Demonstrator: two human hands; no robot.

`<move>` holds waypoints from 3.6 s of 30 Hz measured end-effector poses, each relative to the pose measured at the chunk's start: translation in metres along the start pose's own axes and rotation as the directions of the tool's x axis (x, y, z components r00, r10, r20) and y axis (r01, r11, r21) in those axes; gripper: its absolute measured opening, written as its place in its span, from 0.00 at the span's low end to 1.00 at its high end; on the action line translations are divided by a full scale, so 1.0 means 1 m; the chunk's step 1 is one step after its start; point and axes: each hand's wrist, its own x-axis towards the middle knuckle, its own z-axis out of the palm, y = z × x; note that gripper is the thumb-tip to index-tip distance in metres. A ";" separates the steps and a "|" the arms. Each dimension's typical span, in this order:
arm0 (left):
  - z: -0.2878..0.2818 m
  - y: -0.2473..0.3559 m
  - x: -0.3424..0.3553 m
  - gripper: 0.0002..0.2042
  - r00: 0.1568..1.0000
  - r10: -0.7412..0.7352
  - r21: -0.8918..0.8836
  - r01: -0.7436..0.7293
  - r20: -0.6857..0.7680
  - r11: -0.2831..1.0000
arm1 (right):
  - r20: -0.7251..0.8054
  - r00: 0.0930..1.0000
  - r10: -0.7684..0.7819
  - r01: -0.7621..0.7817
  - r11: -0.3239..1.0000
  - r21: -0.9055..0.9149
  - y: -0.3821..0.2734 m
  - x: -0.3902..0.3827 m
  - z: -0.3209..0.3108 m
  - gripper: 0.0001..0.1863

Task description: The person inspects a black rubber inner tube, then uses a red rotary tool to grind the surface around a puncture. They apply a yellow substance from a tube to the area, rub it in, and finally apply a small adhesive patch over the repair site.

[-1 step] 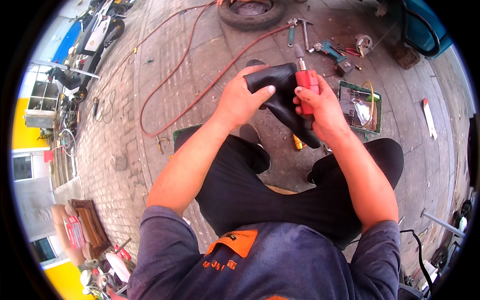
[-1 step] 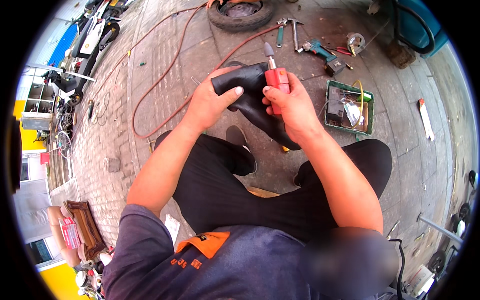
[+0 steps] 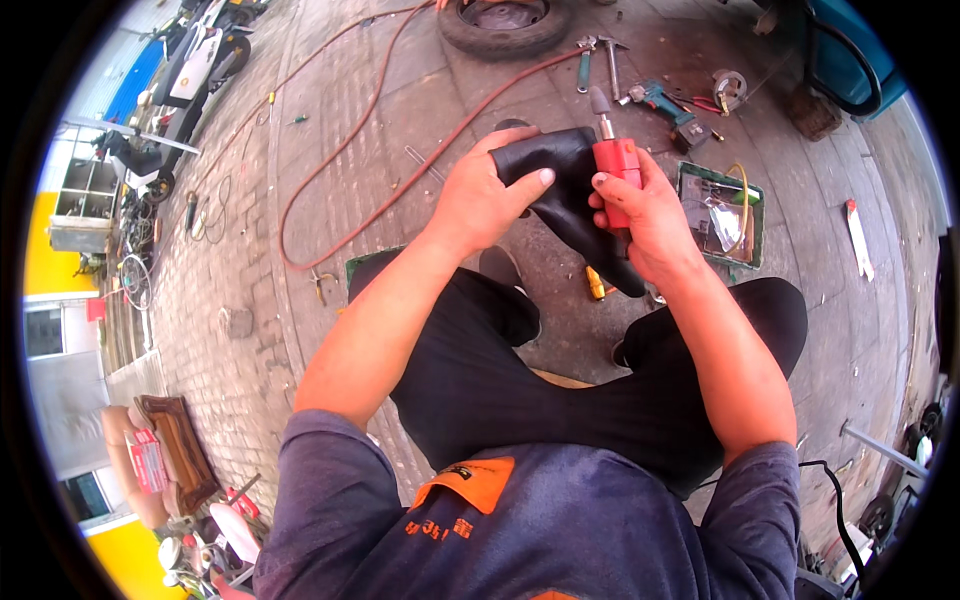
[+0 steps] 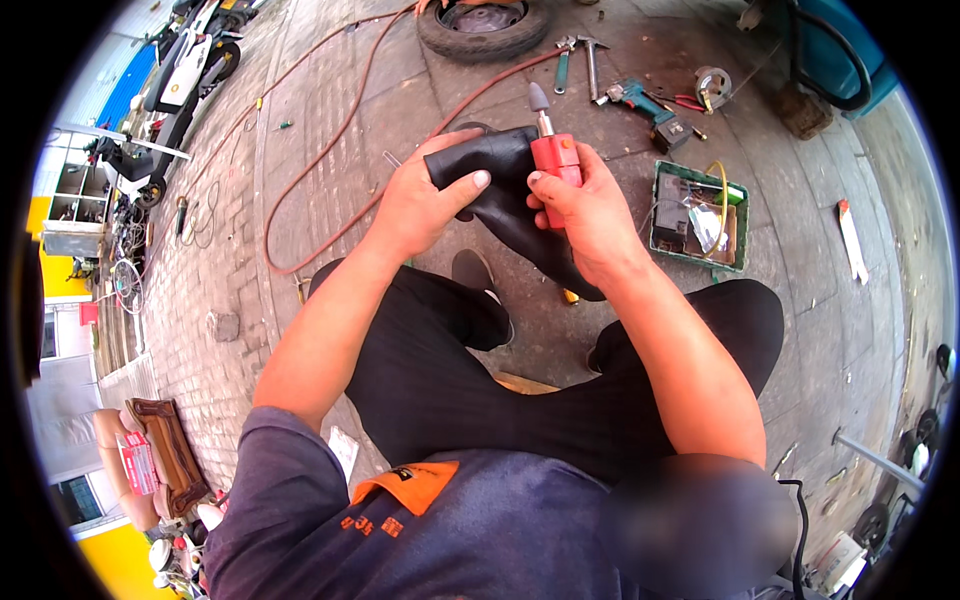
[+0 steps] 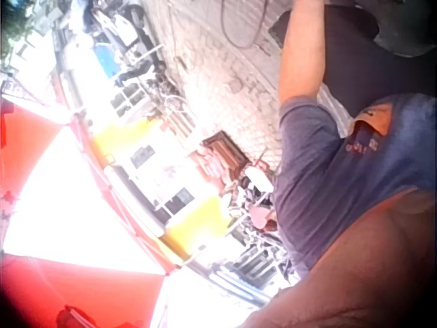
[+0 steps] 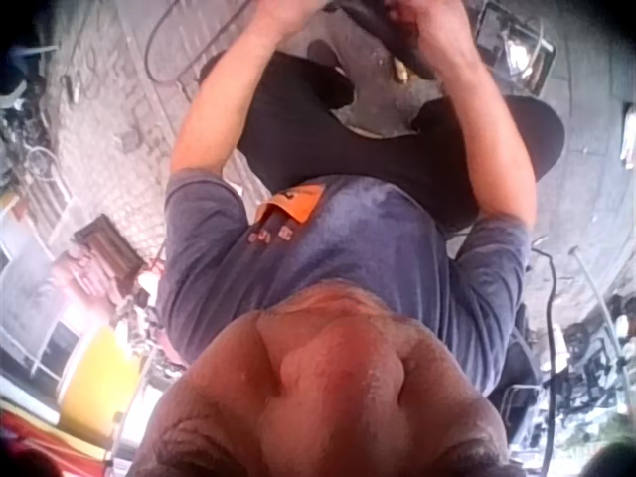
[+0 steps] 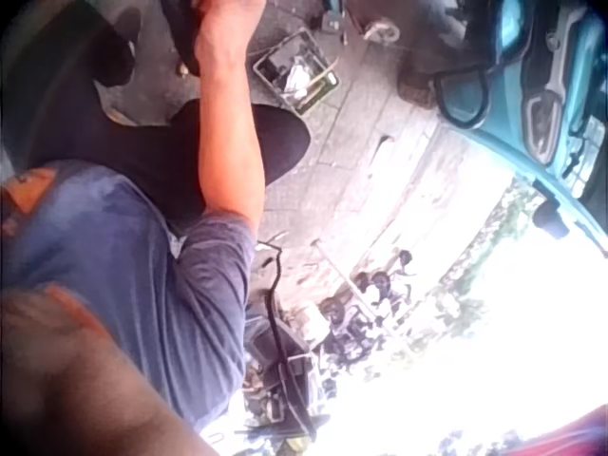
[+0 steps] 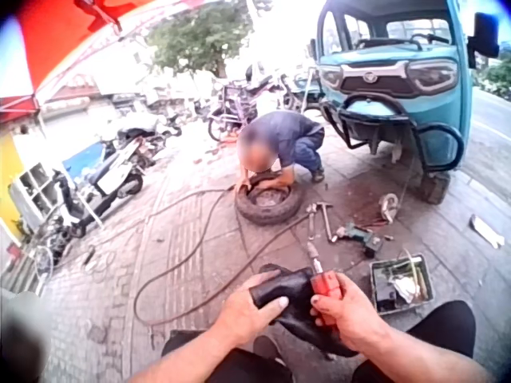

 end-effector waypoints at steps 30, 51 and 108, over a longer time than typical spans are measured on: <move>0.001 -0.005 0.001 0.09 0.991 -0.132 0.108 0.132 -0.010 0.985 | 0.322 0.809 -0.492 0.462 0.193 -0.865 -0.003 -0.032 0.027 0.31; 0.004 -0.004 0.001 0.10 0.985 -0.169 -0.078 0.166 -0.030 0.983 | 0.349 0.746 -0.567 0.495 0.122 -0.860 0.002 -0.026 0.028 0.31; 0.008 0.002 -0.001 0.05 0.947 0.320 0.584 -0.240 -0.035 0.775 | 0.347 0.807 -0.478 0.461 0.142 -0.876 -0.015 -0.044 0.023 0.28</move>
